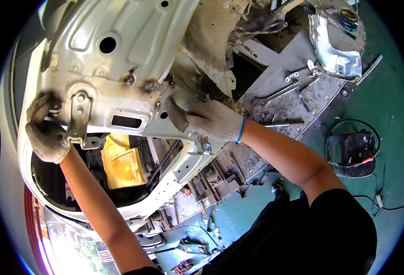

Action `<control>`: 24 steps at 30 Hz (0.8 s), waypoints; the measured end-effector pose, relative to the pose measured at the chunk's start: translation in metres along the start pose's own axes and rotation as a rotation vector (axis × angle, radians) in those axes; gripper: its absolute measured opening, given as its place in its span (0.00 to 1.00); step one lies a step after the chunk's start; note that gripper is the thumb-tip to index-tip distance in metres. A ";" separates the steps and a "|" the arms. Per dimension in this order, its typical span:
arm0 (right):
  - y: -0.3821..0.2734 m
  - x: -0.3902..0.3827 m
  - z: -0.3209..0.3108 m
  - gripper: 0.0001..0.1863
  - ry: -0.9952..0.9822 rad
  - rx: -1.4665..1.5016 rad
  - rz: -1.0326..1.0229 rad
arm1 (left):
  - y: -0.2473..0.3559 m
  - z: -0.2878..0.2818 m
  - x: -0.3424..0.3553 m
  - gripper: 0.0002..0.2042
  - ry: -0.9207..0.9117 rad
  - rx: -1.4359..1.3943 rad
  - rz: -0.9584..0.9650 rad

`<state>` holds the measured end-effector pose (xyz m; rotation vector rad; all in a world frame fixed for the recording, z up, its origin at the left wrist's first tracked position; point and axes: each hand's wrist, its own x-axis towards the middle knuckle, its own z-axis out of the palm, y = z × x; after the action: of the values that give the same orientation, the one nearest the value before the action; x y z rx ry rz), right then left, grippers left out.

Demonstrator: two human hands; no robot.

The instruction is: The person files a car body panel, then welds the same area with a welding torch. They then use a drill to make holes in the panel and a hammer to shape the metal. The work is performed in a workshop with tools and car parts visible.

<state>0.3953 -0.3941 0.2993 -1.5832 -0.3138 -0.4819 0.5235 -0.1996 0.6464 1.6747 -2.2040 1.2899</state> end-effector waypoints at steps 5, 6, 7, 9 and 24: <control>0.057 -0.078 0.009 0.10 -0.161 -0.319 -0.099 | 0.004 -0.003 0.001 0.30 0.006 0.120 -0.003; 0.071 -0.108 0.015 0.13 -0.175 -0.469 -0.162 | 0.005 -0.003 0.001 0.29 0.017 0.126 -0.012; 0.086 -0.138 0.020 0.17 -0.180 -0.617 -0.227 | 0.008 -0.004 0.001 0.29 0.024 0.119 -0.036; 0.110 -0.214 0.027 0.21 -0.330 -0.848 -0.170 | 0.011 -0.004 0.004 0.25 0.058 0.193 0.048; -0.054 -0.684 0.024 0.27 0.726 -0.357 1.869 | 0.079 0.036 -0.033 0.23 0.456 -0.170 -0.662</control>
<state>-0.2234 -0.3050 0.0148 -1.2616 1.7493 0.4313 0.4859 -0.1952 0.5618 1.6262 -1.3012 1.1086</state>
